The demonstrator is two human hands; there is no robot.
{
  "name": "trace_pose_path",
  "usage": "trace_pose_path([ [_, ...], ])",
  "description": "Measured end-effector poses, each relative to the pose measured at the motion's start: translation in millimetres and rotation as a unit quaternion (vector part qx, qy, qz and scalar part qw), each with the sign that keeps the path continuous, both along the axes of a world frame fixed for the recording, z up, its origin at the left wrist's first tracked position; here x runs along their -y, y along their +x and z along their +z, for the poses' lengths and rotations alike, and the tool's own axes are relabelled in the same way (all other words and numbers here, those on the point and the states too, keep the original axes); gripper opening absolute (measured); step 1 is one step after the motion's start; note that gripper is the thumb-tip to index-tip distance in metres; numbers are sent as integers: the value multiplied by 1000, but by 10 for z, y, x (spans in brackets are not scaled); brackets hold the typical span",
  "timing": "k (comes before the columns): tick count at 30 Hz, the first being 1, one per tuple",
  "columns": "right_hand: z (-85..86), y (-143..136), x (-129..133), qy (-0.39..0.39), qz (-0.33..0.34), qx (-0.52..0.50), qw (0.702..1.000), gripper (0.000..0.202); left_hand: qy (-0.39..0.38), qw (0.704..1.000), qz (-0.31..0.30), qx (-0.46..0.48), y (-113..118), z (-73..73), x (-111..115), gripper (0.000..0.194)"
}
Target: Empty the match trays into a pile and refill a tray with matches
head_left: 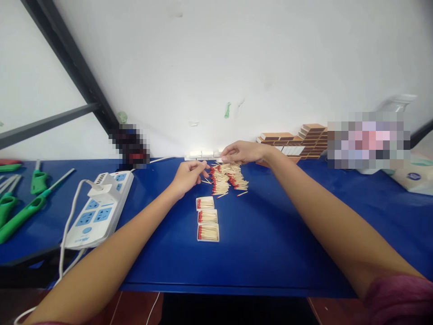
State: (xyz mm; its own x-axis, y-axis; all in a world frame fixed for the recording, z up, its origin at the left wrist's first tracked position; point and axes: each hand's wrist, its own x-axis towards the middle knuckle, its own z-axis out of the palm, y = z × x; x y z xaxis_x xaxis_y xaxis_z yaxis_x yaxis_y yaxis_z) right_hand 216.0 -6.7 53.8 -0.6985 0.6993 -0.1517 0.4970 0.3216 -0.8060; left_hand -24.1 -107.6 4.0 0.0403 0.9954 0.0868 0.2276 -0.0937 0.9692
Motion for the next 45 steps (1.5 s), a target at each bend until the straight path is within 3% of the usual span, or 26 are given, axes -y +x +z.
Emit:
trace_pose_path([
  [5,21,0,-24,91,7,10,996,48,21,1000,-3,-3,-26,-41,-40,37],
  [9,42,-3,-16,104,8,15,994,49,72,996,3,-57,-38,-76,-50,37],
  [17,51,-150,115,1,27,-10,1000,54,251,937,20,-240,8,22,101,40],
  [20,-10,-281,182,-62,57,-17,996,56,248,938,7,-244,37,48,139,36],
  [23,-58,-405,246,-87,44,-20,995,52,216,951,14,-222,34,41,120,45],
  [25,-52,-459,284,-52,28,-14,998,51,195,960,28,-197,9,22,81,50],
  [29,39,-518,367,145,-8,-83,986,44,138,978,73,-136,-60,-21,-12,53],
  [31,77,-547,413,217,15,-113,970,37,109,984,92,-104,-82,-30,-41,55],
  [35,49,-618,444,325,55,-75,941,19,64,993,92,-43,-100,-18,-58,59],
  [39,-77,-622,323,386,35,-53,920,9,76,984,150,-65,-143,10,-59,56],
  [42,-185,-556,186,411,-27,0,911,9,96,971,191,-109,-189,25,-57,54],
  [45,-301,-486,76,435,-97,54,894,14,96,969,190,-126,-203,28,-48,53],
])
